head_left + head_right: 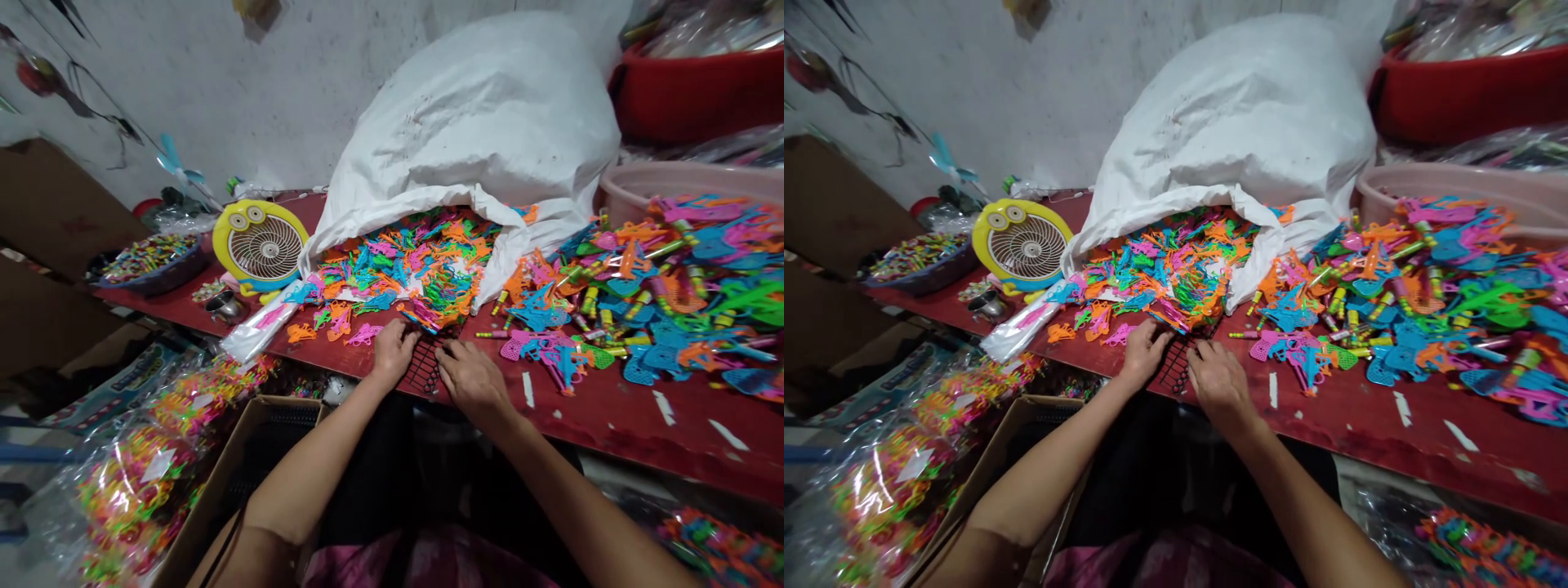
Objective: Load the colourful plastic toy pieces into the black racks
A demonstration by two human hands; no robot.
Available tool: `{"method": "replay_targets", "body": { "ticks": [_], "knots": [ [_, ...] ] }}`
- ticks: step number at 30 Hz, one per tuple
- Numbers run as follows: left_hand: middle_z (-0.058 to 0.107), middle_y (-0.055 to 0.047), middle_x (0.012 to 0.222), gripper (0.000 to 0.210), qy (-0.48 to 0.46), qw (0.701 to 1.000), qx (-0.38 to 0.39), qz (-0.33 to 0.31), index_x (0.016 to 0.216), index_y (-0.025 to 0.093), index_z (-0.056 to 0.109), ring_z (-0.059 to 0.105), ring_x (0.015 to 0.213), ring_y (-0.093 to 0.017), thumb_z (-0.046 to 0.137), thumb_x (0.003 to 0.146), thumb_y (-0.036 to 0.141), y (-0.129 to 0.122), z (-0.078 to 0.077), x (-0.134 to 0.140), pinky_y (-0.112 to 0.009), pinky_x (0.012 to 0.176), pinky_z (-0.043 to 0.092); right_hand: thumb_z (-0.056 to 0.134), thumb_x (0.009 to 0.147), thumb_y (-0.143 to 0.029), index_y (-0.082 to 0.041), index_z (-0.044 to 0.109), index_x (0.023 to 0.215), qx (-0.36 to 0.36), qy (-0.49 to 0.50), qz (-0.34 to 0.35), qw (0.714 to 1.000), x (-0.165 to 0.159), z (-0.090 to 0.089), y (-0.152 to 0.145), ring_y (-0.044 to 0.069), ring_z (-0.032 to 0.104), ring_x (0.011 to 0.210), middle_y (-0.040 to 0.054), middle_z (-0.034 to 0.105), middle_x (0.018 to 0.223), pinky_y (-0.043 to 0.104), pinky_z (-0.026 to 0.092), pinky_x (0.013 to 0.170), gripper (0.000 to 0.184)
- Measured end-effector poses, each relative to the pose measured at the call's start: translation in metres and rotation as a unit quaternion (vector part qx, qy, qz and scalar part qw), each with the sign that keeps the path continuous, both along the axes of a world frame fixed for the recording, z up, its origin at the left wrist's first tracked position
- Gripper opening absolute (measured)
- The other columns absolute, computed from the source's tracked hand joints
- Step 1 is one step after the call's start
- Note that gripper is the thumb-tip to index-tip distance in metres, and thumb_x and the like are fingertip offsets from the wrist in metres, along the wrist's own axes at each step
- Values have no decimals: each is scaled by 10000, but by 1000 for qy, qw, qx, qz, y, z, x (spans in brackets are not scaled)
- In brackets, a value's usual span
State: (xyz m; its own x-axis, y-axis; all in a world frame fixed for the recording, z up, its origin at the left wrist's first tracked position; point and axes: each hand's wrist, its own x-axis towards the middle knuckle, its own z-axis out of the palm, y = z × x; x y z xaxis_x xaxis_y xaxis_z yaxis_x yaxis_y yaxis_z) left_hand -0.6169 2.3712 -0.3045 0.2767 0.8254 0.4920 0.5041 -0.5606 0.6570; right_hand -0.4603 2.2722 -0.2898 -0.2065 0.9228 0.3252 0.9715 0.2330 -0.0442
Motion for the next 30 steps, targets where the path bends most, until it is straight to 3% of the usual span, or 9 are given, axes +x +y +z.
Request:
{"method": "replay_targets", "body": {
  "ticks": [4,8,13,16,21,26,30],
  "knots": [
    [615,9,675,79,43,997,-36,51,772,176,647,551,631,-132,643,798,250,-2,2,1,-244,619,389,426,947,-208,-163,648,1201,6,38,-11,999,1,-4,3,257,526,1135,113,605,1268,366,426,958,341],
    [556,30,606,146,8,995,-53,79,665,176,596,505,589,-113,661,760,264,-16,1,7,-229,581,351,376,932,-132,-141,605,1277,-5,80,-30,996,8,-8,6,237,502,1232,102,575,1345,371,378,1051,415],
    [548,25,617,220,6,992,-76,103,633,180,551,498,584,-111,659,787,294,-31,2,15,-236,576,336,399,952,-249,-119,581,1311,-17,56,-71,996,-4,-7,2,320,394,1350,129,511,1423,499,325,1084,423],
    [537,21,620,238,18,992,-63,109,624,185,534,486,587,-115,646,804,291,-33,3,18,-245,574,325,381,963,-256,-100,549,1346,-10,31,-87,996,-13,-11,0,327,394,1358,160,445,1469,526,315,1084,447],
    [515,29,602,208,-28,991,-61,115,624,191,542,470,577,-113,642,795,253,-32,1,19,-241,565,340,369,961,-229,-139,576,1324,-7,12,-82,997,-16,-17,3,323,439,1329,148,465,1455,540,327,1069,428],
    [514,36,592,201,-90,984,-73,135,640,189,559,473,565,-110,663,783,283,-33,-3,15,-240,574,369,366,951,-208,-116,572,1325,-24,-10,-85,996,-21,-11,6,337,442,1322,152,468,1453,543,319,1071,437],
    [518,22,621,212,-45,994,-9,94,622,191,541,480,609,-119,637,801,252,-34,-4,12,-248,608,374,362,938,-175,-91,585,1307,-44,-22,-75,996,-25,-5,6,353,450,1310,177,517,1407,546,325,1063,440]
  ]
}}
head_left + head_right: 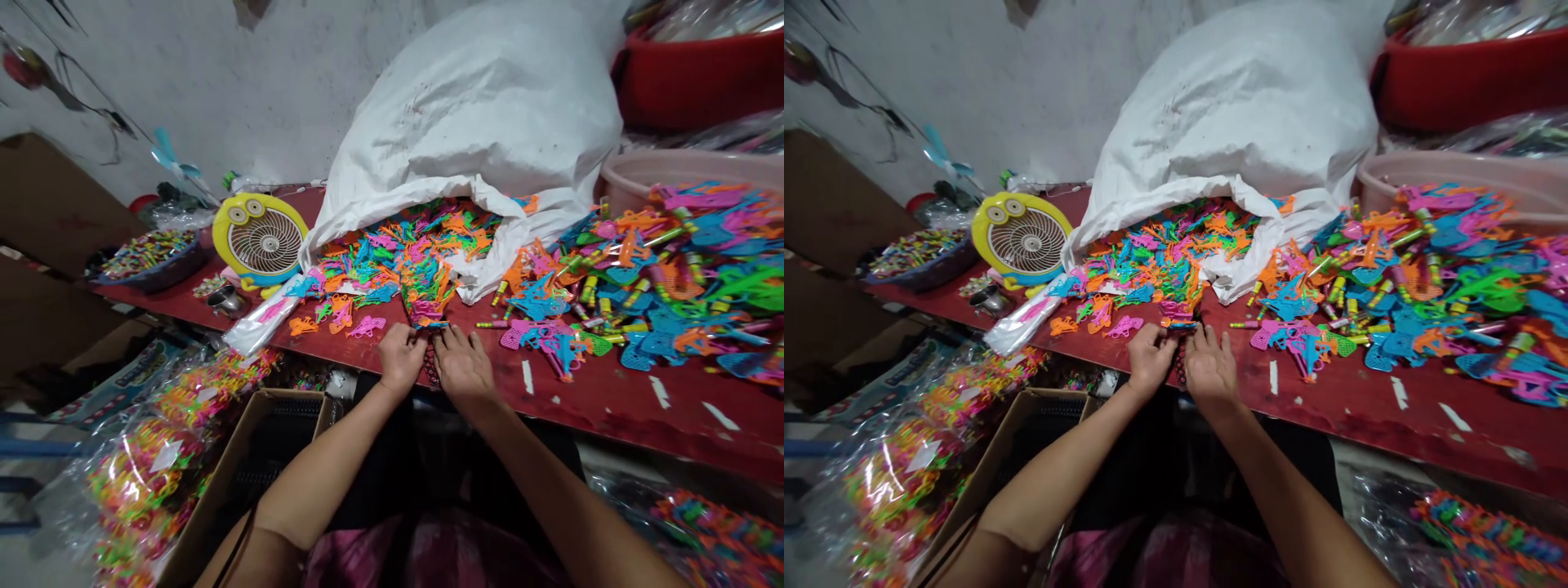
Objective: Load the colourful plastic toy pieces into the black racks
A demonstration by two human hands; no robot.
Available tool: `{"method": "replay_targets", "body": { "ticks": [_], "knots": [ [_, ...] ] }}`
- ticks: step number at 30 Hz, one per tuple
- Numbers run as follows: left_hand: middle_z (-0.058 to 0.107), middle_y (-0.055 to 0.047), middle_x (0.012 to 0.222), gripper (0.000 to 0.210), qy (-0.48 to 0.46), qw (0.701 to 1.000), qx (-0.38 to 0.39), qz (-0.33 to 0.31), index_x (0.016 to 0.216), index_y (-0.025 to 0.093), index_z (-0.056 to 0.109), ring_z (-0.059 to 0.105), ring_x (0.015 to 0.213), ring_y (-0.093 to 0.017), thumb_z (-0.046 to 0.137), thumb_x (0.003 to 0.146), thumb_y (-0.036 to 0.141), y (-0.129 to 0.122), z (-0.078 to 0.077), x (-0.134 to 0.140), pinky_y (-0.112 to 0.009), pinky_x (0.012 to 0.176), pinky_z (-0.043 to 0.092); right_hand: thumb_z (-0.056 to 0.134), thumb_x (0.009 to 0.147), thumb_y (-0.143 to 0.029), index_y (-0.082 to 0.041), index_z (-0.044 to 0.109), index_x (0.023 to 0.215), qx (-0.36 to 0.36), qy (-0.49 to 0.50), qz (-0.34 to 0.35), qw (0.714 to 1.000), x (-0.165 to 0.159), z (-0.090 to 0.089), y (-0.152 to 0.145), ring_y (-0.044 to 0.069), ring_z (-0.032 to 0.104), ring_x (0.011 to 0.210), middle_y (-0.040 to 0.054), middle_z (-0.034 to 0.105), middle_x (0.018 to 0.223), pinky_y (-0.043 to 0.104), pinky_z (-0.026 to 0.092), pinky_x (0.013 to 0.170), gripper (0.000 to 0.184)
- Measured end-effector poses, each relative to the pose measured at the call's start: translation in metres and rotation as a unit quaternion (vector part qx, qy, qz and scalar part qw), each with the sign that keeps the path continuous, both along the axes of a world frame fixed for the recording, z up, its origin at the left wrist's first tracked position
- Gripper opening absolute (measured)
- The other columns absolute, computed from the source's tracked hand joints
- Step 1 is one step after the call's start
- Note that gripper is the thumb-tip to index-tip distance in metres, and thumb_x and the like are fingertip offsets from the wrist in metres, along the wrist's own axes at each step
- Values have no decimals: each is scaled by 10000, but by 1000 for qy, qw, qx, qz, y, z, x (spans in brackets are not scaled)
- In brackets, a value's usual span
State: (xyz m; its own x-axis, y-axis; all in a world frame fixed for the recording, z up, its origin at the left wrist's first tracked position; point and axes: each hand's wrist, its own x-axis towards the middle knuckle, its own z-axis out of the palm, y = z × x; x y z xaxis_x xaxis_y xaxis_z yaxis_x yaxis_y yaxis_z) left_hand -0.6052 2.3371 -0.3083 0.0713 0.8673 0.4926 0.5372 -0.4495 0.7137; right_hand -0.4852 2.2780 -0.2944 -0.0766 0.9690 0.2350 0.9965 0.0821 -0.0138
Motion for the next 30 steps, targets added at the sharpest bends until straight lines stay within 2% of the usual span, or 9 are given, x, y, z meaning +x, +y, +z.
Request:
{"method": "replay_targets", "body": {
  "ticks": [2,7,10,15,19,23,26,28,30],
  "knots": [
    [512,23,618,234,2,1000,1,1,610,191,532,478,612,-119,647,799,267,0,-1,0,-248,609,376,362,933,-171,-93,576,1318,-7,1,2,1000,-1,1,-1,355,446,1312,174,510,1414,546,327,1061,447],
    [539,34,629,213,-77,993,-86,36,677,184,569,491,574,-112,678,794,323,-4,-5,0,-244,583,396,359,943,-194,-112,573,1318,8,19,0,1000,0,1,-2,345,448,1308,161,475,1448,551,327,1056,440],
    [602,-10,766,157,18,997,-62,44,784,189,583,552,738,-170,693,783,301,-11,-3,-2,-304,701,431,381,948,-220,-149,582,1306,23,61,6,998,6,-1,-3,315,443,1317,138,484,1447,530,330,1062,417],
    [596,-106,1006,288,134,985,-41,97,943,196,561,512,1019,-312,697,777,388,-27,1,5,-478,880,394,403,959,-290,-169,619,1252,71,195,28,978,15,-10,-3,276,449,1312,106,535,1403,497,333,1072,384],
    [596,-136,1002,227,130,990,-40,41,983,205,551,511,994,-324,608,838,371,-49,1,22,-497,871,389,498,921,-422,-182,681,1114,148,268,4,952,19,-11,-6,270,536,1161,112,659,1189,443,398,980,358],
    [603,-130,1132,327,118,990,-22,-75,1138,204,539,511,1041,-309,603,826,275,-73,3,26,-484,900,402,509,916,-450,-179,690,953,160,222,-29,962,32,0,-15,250,571,947,102,684,977,387,408,852,328],
    [619,-100,1139,322,109,981,-26,-158,1136,220,556,532,1044,-292,609,824,280,-76,6,21,-469,901,432,507,911,-486,-181,674,823,163,183,-58,968,41,8,-20,237,559,834,89,659,837,355,386,777,358],
    [599,-107,1197,384,62,990,-47,-121,1168,218,538,524,1111,-297,636,806,304,-67,8,20,-475,950,430,495,914,-504,-182,668,785,162,178,-64,969,42,9,-20,229,556,812,80,650,801,347,367,769,387],
    [480,-149,1382,689,14,996,-73,-57,1328,184,420,425,1285,-329,715,724,339,-52,8,20,-503,1067,366,470,918,-537,-182,661,750,169,191,-66,965,41,8,-19,215,552,775,67,648,772,336,348,751,437]
  ]
}}
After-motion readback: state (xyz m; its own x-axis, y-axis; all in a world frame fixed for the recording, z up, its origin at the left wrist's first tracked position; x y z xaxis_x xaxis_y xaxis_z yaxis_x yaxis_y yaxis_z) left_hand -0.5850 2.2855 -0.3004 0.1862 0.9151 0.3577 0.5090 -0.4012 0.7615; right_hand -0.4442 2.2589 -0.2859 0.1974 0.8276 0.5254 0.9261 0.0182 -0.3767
